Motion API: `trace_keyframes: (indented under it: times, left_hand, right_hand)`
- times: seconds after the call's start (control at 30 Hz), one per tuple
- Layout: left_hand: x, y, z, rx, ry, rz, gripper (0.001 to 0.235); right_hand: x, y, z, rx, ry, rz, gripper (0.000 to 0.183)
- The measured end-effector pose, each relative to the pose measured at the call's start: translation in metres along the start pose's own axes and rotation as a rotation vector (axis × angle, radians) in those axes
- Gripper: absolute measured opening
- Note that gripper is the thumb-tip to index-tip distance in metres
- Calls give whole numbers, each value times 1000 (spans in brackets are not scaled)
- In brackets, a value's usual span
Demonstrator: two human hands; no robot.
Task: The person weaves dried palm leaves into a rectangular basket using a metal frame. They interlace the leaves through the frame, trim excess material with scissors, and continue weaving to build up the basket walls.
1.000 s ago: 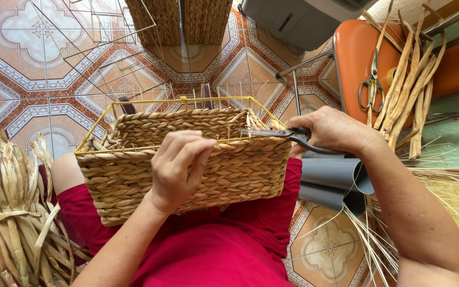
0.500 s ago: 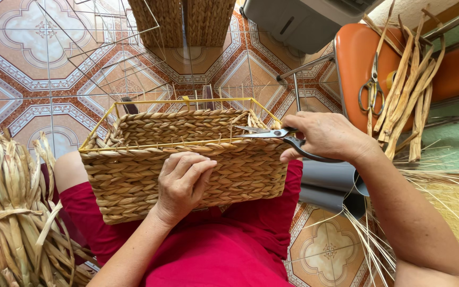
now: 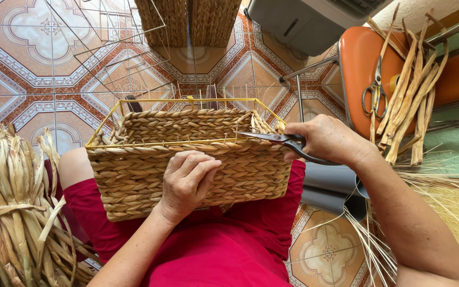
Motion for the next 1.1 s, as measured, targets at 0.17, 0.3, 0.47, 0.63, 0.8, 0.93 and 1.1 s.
trace_keyframes:
  times: [0.17,0.3,0.47,0.63,0.8,0.93,1.1]
  left_hand:
    - [-1,-2,1,1,-2,2,20]
    - [-1,-1,2,1,-2,6,20]
    - [0,-1,2,11,-9,11,20]
    - [1,-1,2,12,-20,-1,20]
    - [-1,0,2,14,-14,-9,19]
    - [0,-2,3,17,-15,0,20]
    - [-1,-3,3,20,-13,-1,20]
  right_hand:
    - [12,-5,-4,-38,73,-55,70]
    - [16,-6,13,-19,-19,18,79]
    - [23,4,30,-19,-73,58,77]
    - [28,4,34,-19,-109,82,76]
    - [27,2,33,-55,-81,117,73]
    - [24,4,33,-60,-102,137,68]
    - [21,3,30,-22,-45,62,60]
Point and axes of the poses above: each hand's wrist, its own y-axis towards the middle knuckle, its own x-axis out of the back of the hand, z = x × y, the point moved 7 cm from there along y, towards the middle knuckle, and after that the axes turned 15 degrees about -y, right-handed, at the moved point
